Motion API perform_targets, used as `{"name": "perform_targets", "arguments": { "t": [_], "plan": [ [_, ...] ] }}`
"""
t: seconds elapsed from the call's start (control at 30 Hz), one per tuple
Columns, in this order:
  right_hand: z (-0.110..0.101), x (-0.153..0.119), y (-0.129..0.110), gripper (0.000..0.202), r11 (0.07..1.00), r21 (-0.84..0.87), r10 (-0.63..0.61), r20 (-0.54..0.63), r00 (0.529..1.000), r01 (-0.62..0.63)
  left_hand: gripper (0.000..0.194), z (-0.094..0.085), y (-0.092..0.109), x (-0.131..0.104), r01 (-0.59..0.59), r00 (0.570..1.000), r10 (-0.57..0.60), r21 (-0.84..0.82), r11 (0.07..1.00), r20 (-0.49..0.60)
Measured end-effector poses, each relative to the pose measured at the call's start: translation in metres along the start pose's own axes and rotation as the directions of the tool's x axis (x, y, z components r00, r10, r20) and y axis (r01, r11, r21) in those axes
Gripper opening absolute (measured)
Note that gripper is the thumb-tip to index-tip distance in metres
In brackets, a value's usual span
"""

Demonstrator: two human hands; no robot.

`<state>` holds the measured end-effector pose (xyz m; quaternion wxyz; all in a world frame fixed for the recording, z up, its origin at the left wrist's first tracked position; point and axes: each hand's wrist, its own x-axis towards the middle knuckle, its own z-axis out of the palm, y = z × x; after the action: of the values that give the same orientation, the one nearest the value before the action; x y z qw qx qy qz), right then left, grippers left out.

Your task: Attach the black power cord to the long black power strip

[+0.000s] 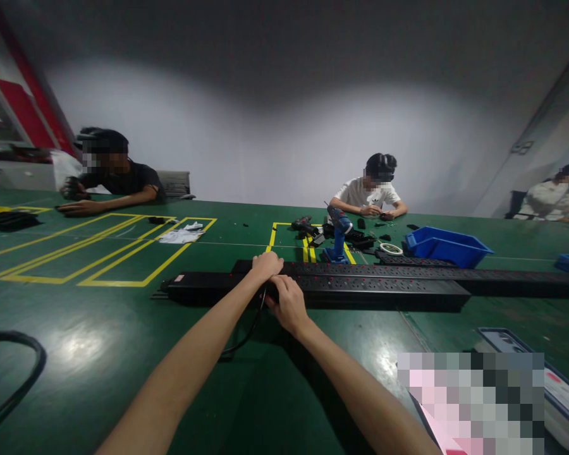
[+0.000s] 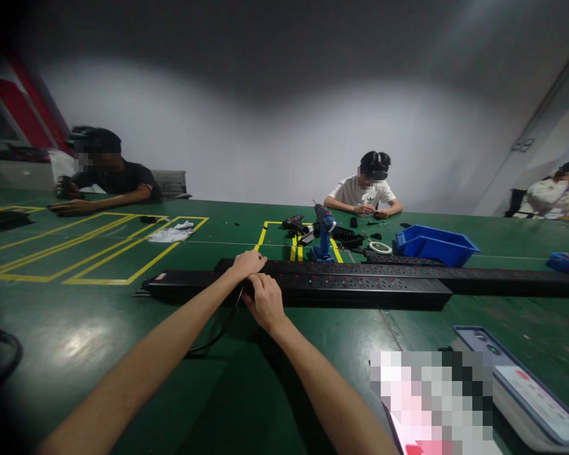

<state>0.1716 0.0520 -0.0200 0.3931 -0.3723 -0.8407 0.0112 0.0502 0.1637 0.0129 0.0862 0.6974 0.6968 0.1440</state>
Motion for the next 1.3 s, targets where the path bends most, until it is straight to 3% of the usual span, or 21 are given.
{"name": "perform_targets", "arguments": {
  "t": [0.13, 0.37, 0.6, 0.7, 0.8, 0.9, 1.1, 1.3],
  "plan": [
    [0.004, 0.006, 0.004, 0.023, 0.999, -0.012, -0.047, -0.009, 0.999, 0.047, 0.046, 0.001, 0.0, 0.001, 0.007, 1.0, -0.007, 0.017, 1.0, 0.014],
    [0.005, 0.002, 0.009, 0.023, 0.999, -0.026, -0.037, 0.001, 0.999, 0.037, 0.051, 0.003, 0.002, -0.003, 0.017, 1.0, -0.016, 0.043, 0.999, -0.026],
    [0.013, -0.006, 0.002, 0.026, 0.998, -0.002, 0.058, -0.053, 0.997, -0.059, 0.056, 0.004, 0.003, -0.003, 0.021, 0.999, -0.019, 0.048, 0.999, -0.034],
    [0.013, -0.007, 0.003, 0.023, 0.984, -0.058, 0.163, -0.123, 0.979, -0.171, 0.059, 0.004, 0.002, -0.003, 0.02, 0.999, -0.019, 0.02, 1.0, -0.037],
    [0.012, -0.008, 0.007, 0.021, 0.946, -0.113, 0.281, -0.184, 0.942, -0.304, 0.058, 0.004, 0.001, -0.002, 0.006, 0.996, -0.008, -0.019, 1.0, -0.085],
    [0.011, -0.009, 0.009, 0.025, 0.93, -0.154, 0.308, -0.166, 0.937, -0.333, 0.052, 0.004, -0.002, -0.003, -0.004, 0.985, -0.009, -0.078, 0.997, -0.172],
    [0.014, -0.009, 0.008, 0.033, 0.926, -0.173, 0.32, -0.12, 0.94, -0.337, 0.039, 0.0, -0.033, -0.022, -0.156, 0.931, 0.069, -0.222, 0.962, -0.359],
    [0.014, -0.009, 0.008, 0.036, 0.927, -0.194, 0.304, -0.106, 0.947, -0.32, 0.026, -0.003, -0.074, -0.06, -0.389, 0.853, 0.312, -0.113, 0.914, -0.419]
  ]
}}
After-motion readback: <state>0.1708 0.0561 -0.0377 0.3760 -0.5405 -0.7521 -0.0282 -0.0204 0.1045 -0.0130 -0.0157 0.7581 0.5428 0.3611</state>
